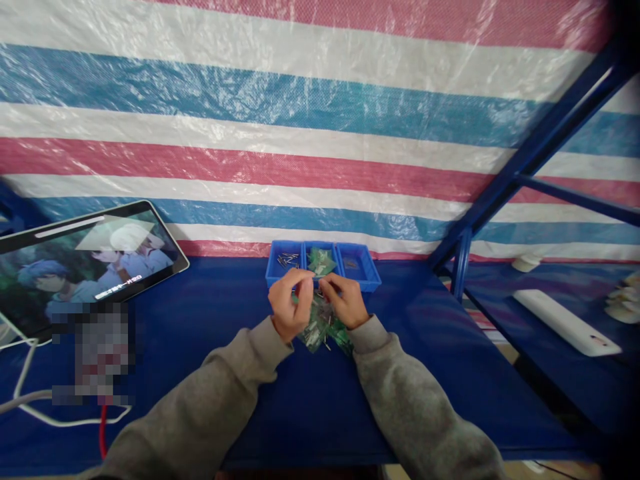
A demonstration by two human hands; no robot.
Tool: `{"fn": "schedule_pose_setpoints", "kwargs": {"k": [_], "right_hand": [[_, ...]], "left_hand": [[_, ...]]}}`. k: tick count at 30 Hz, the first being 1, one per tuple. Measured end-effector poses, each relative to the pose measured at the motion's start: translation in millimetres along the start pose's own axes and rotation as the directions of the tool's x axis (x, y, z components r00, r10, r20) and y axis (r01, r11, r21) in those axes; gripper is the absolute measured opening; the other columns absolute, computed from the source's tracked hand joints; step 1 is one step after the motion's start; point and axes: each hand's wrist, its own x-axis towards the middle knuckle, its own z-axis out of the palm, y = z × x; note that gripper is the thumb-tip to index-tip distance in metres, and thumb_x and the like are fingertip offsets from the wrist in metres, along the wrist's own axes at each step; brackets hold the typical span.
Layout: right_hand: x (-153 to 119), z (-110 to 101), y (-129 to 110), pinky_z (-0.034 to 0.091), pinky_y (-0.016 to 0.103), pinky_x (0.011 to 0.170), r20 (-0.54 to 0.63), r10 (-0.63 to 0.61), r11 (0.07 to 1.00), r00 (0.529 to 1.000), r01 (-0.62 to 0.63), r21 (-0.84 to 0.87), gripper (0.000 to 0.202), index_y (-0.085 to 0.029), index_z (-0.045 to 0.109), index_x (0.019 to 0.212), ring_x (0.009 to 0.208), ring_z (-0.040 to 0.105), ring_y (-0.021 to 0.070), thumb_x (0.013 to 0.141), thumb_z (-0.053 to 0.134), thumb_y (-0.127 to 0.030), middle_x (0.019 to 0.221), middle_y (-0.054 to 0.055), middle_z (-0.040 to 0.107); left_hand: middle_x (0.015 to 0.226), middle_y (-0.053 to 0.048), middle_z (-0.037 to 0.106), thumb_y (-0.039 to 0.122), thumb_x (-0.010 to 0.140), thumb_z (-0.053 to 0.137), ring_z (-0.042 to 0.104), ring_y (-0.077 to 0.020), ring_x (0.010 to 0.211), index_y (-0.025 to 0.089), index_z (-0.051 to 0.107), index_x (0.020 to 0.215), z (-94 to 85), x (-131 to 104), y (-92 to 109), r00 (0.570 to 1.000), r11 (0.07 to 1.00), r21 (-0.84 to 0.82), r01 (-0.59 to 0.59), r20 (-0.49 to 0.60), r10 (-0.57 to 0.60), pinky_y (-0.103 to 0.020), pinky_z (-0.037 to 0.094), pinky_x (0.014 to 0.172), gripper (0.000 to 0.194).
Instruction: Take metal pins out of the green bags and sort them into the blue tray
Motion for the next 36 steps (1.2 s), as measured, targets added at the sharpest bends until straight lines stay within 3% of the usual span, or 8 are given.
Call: {"fn": "schedule_pose_setpoints", "kwargs": {"k": [2,4,8,13,16,22,32,36], "right_hand": [[0.1,-0.3,0.0,0.036,0.023,0.056,-0.017,0.011,1.000,1.000,-0.011,0.002,0.034,-0.018,0.057,0.069,0.054,0.048,0.0117,0.092,0.042,-0.038,0.057,-0.001,0.052],[0.2,-0.6,0.3,0.036,0.023,0.056,-0.040,0.030,0.999,0.999,-0.030,0.012,0.034,-0.018,0.056,0.069,0.053,0.048,0.0116,0.092,0.042,-0.039,0.056,-0.002,0.052],[-0.4,0.0,2.1,0.035,0.023,0.054,-0.045,0.056,0.998,0.997,-0.054,0.040,0.035,-0.018,0.055,0.067,0.051,0.046,0.0110,0.092,0.041,-0.039,0.053,-0.003,0.050],[-1.0,2.0,4.3,0.035,0.023,0.053,-0.029,0.063,0.997,0.998,-0.061,0.050,0.035,-0.018,0.054,0.066,0.050,0.046,0.0110,0.092,0.042,-0.039,0.052,-0.003,0.048],[-0.4,2.3,4.0,0.037,0.023,0.053,-0.028,0.057,0.998,0.998,-0.056,0.042,0.035,-0.018,0.056,0.068,0.052,0.048,0.0115,0.092,0.042,-0.039,0.053,-0.002,0.051],[0.5,4.1,3.1,0.045,0.024,0.060,-0.100,0.024,0.996,0.995,-0.016,0.084,0.022,-0.019,0.061,0.093,0.064,0.058,0.0138,0.088,0.050,-0.037,0.080,0.003,0.065],[0.3,5.4,5.6,0.043,0.025,0.061,-0.052,0.007,0.999,0.999,-0.008,-0.032,0.027,-0.018,0.064,0.079,0.063,0.058,0.0149,0.090,0.046,-0.037,0.070,0.003,0.063],[0.6,7.1,6.5,0.044,0.025,0.063,-0.053,0.005,1.000,0.999,-0.006,-0.028,0.028,-0.018,0.066,0.085,0.068,0.060,0.0162,0.091,0.044,-0.035,0.073,0.004,0.065]], "left_hand": [[0.078,-0.004,0.062,0.022,0.089,0.048,0.059,-0.0125,0.069,0.016,0.060,0.095,4.6,1.7,-28.4,0.997,0.998,0.055,-0.034,0.069,0.030,-0.025,0.048,0.065,0.015],[0.090,-0.008,0.062,0.022,0.087,0.051,0.060,-0.0152,0.079,0.015,0.060,0.097,2.3,-4.1,-43.6,0.991,0.992,0.124,-0.029,0.137,0.012,-0.028,0.049,0.072,0.016],[0.100,-0.009,0.062,0.024,0.087,0.053,0.059,-0.0185,0.094,0.018,0.061,0.105,-1.3,-15.9,-54.3,0.971,0.985,0.174,-0.005,0.236,-0.036,-0.033,0.049,0.083,0.021],[0.089,-0.006,0.066,0.025,0.087,0.055,0.059,-0.0176,0.085,0.019,0.065,0.096,2.8,-19.9,-61.6,0.958,0.990,0.132,-0.056,0.285,0.016,-0.033,0.049,0.078,0.015],[0.084,-0.005,0.066,0.023,0.087,0.054,0.059,-0.0165,0.081,0.018,0.065,0.090,2.6,-20.6,-63.5,0.957,0.994,0.092,-0.054,0.290,0.025,-0.032,0.049,0.075,0.012],[0.084,-0.007,0.065,0.022,0.089,0.051,0.057,-0.0172,0.081,0.016,0.064,0.088,2.0,-18.0,-60.4,0.937,0.996,0.093,-0.014,0.349,-0.019,-0.033,0.047,0.075,0.015],[0.088,-0.006,0.068,0.026,0.089,0.052,0.062,-0.0163,0.083,0.018,0.065,0.094,5.4,-12.3,-46.1,0.954,0.997,0.038,0.065,0.290,-0.074,-0.031,0.050,0.076,0.017],[0.092,-0.007,0.069,0.027,0.089,0.051,0.063,-0.0170,0.087,0.018,0.066,0.095,4.3,-13.2,-44.8,0.963,0.997,0.029,0.072,0.257,-0.077,-0.032,0.050,0.081,0.018]]}}
